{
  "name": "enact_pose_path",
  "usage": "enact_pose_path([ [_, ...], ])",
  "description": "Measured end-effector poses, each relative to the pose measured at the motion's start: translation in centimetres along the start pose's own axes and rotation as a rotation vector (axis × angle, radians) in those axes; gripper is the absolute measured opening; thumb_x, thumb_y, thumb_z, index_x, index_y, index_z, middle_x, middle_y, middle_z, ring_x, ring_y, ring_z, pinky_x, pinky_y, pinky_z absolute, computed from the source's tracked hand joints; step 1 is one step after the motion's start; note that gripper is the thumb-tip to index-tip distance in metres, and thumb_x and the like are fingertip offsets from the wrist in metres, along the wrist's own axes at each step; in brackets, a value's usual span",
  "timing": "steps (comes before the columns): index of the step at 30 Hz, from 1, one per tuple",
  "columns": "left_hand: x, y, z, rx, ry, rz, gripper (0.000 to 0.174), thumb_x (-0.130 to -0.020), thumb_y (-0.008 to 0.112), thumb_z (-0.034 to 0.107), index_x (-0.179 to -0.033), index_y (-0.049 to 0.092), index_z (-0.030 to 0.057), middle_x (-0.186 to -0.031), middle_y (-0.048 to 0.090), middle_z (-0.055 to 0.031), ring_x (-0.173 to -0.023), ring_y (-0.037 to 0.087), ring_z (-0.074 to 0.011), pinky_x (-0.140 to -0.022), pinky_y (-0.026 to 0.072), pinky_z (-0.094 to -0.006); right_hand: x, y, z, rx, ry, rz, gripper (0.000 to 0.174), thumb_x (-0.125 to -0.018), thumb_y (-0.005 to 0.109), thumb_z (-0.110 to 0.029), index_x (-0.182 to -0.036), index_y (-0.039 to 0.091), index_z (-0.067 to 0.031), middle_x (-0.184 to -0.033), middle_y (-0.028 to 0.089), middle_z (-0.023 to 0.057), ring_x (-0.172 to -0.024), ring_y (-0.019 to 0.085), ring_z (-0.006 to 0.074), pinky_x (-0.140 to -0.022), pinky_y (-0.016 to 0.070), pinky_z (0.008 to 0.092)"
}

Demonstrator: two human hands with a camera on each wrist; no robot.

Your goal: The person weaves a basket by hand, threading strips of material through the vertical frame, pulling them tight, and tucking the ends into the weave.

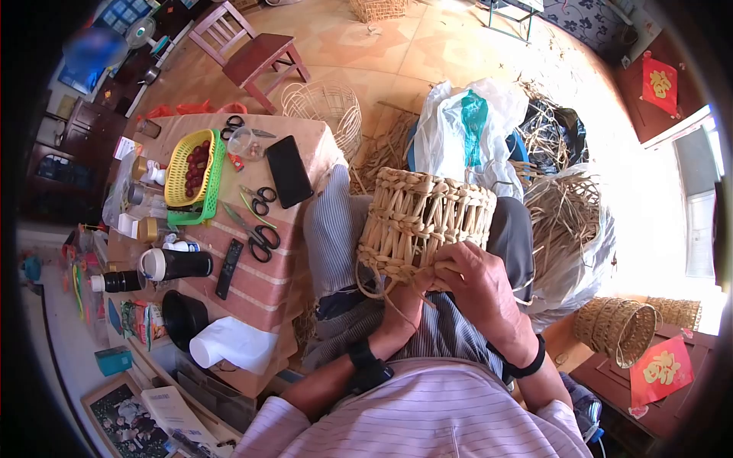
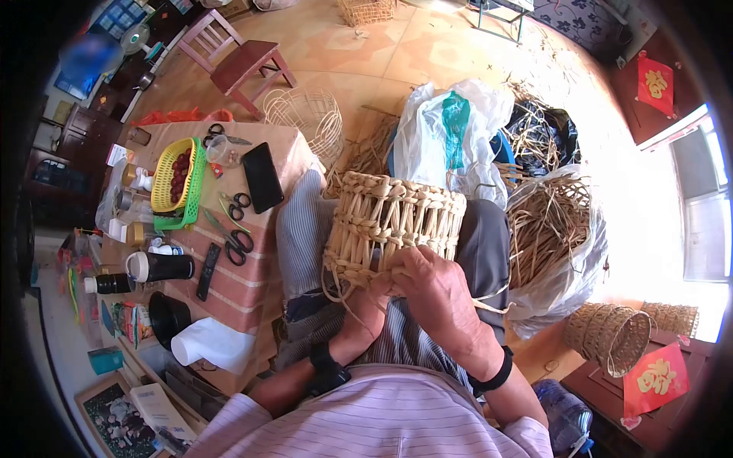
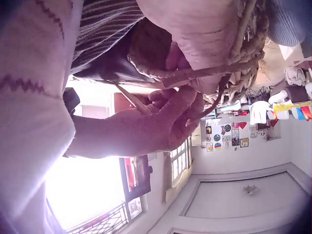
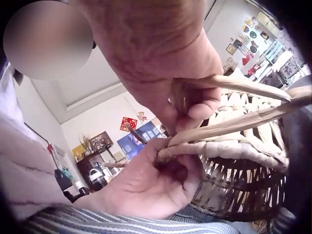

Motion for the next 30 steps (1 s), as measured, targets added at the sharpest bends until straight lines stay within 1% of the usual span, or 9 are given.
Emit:
enact_pose_path([
  [2, 0.1, 0.4, 0.3, 0.05, 0.005, 0.001, 0.021, -0.105, 0.065, 0.011, -0.123, 0.067, -0.0002, -0.117, 0.07, -0.0067, -0.105, 0.069, -0.0143, -0.089, 0.0591, -0.0302, 0.1, 0.1, 0.0, 0.033, 0.008, -0.018, 0.015, -0.093, 0.071, -0.008, -0.108, 0.067, -0.0063, -0.095, 0.07, 0.0172, -0.086, 0.072, 0.0414, -0.073, 0.0589, 0.0477],
  [7, -0.1, -0.9, -0.7, -0.1, 0.009, -0.079, 0.047, -0.1, 0.076, 0.024, -0.138, 0.06, 0.0012, -0.128, 0.068, -0.007, -0.111, 0.068, -0.0157, -0.097, 0.0573, -0.0308, -0.3, 0.6, -0.2, 0.169, 0.031, -0.023, 0.015, -0.093, 0.07, -0.009, -0.107, 0.064, -0.0067, -0.096, 0.066, 0.0164, -0.084, 0.071, 0.0412, -0.072, 0.058, 0.0487],
  [11, 0.5, -0.7, -1.0, 0.131, -0.036, -0.074, 0.041, -0.108, 0.062, 0.018, -0.144, 0.055, 0.0009, -0.141, 0.064, -0.0114, -0.132, 0.061, -0.0226, -0.114, 0.0504, -0.0386, -0.6, 1.5, -0.7, 0.335, 0.068, -0.02, 0.014, -0.089, 0.069, -0.007, -0.101, 0.061, -0.0061, -0.096, 0.061, 0.0153, -0.082, 0.07, 0.0394, -0.072, 0.0578, 0.0491],
  [14, 1.3, 0.4, 0.8, 0.115, -0.057, -0.297, 0.044, -0.11, 0.056, 0.02, -0.149, 0.05, 0.0014, -0.149, 0.059, -0.0121, -0.142, 0.054, -0.0271, -0.12, 0.0461, -0.0435, 0.1, 1.3, -1.7, 0.414, -0.025, -0.094, 0.016, -0.085, 0.067, -0.008, -0.099, 0.06, -0.0058, -0.097, 0.058, 0.0154, -0.085, 0.069, 0.0378, -0.072, 0.0583, 0.0487],
  [16, 1.6, -3.6, -4.4, -0.276, -0.18, -0.367, 0.044, -0.109, 0.058, 0.021, -0.148, 0.052, 0.002, -0.149, 0.06, -0.0109, -0.143, 0.053, -0.0283, -0.121, 0.044, -0.0442, 0.8, 1.5, -2.1, 0.422, -0.127, -0.152, 0.019, -0.083, 0.066, -0.009, -0.101, 0.06, -0.0057, -0.098, 0.055, 0.015, -0.091, 0.067, 0.036, -0.072, 0.0574, 0.0467],
  [19, 1.4, -2.9, -1.5, -1.095, 0.249, -0.399, 0.033, -0.107, 0.061, 0.019, -0.136, 0.063, 0.0031, -0.14, 0.065, -0.0147, -0.132, 0.06, -0.0276, -0.114, 0.0473, -0.0374, 1.4, 2.5, -1.4, 0.404, -0.181, -0.196, 0.017, -0.087, 0.066, -0.011, -0.103, 0.062, -0.0063, -0.098, 0.054, 0.0173, -0.089, 0.065, 0.0391, -0.073, 0.0566, 0.0485],
  [21, 0.6, -3.6, -3.6, -0.954, 0.263, -0.422, 0.032, -0.109, 0.06, 0.021, -0.135, 0.063, 0.0025, -0.139, 0.065, -0.0128, -0.133, 0.06, -0.0275, -0.111, 0.0507, -0.0375, 1.0, 1.9, -1.8, 0.38, -0.087, -0.123, 0.02, -0.084, 0.069, -0.005, -0.104, 0.065, -0.0063, -0.096, 0.058, 0.0134, -0.091, 0.061, 0.0378, -0.072, 0.0554, 0.0494],
  [26, -2.2, -5.2, -9.8, 0.383, -0.259, -0.359, 0.032, -0.11, 0.064, 0.025, -0.132, 0.064, 0.0036, -0.139, 0.066, -0.0116, -0.127, 0.064, -0.0248, -0.107, 0.0556, -0.0366, 0.4, 2.1, -1.3, 0.345, -0.164, 0.02, 0.011, -0.087, 0.068, -0.004, -0.096, 0.062, -0.0044, -0.091, 0.057, 0.0164, -0.081, 0.064, 0.0393, -0.069, 0.052, 0.0508],
  [30, -2.7, -4.5, -10.8, 0.59, -0.358, -0.477, 0.035, -0.107, 0.067, 0.025, -0.136, 0.062, 0.0045, -0.137, 0.067, -0.0105, -0.123, 0.067, -0.0238, -0.102, 0.0588, -0.0369, -0.2, 1.3, -2.7, 0.392, -0.08, -0.003, 0.009, -0.086, 0.069, -0.01, -0.091, 0.063, -0.0049, -0.09, 0.058, 0.0116, -0.083, 0.063, 0.0345, -0.07, 0.0515, 0.0476],
])
Point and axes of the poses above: each hand's wrist, its own x-axis away from the middle knuckle, its own y-axis out of the palm, z = x × y, the point moved 6 cm from there along -x, towards the middle knuckle
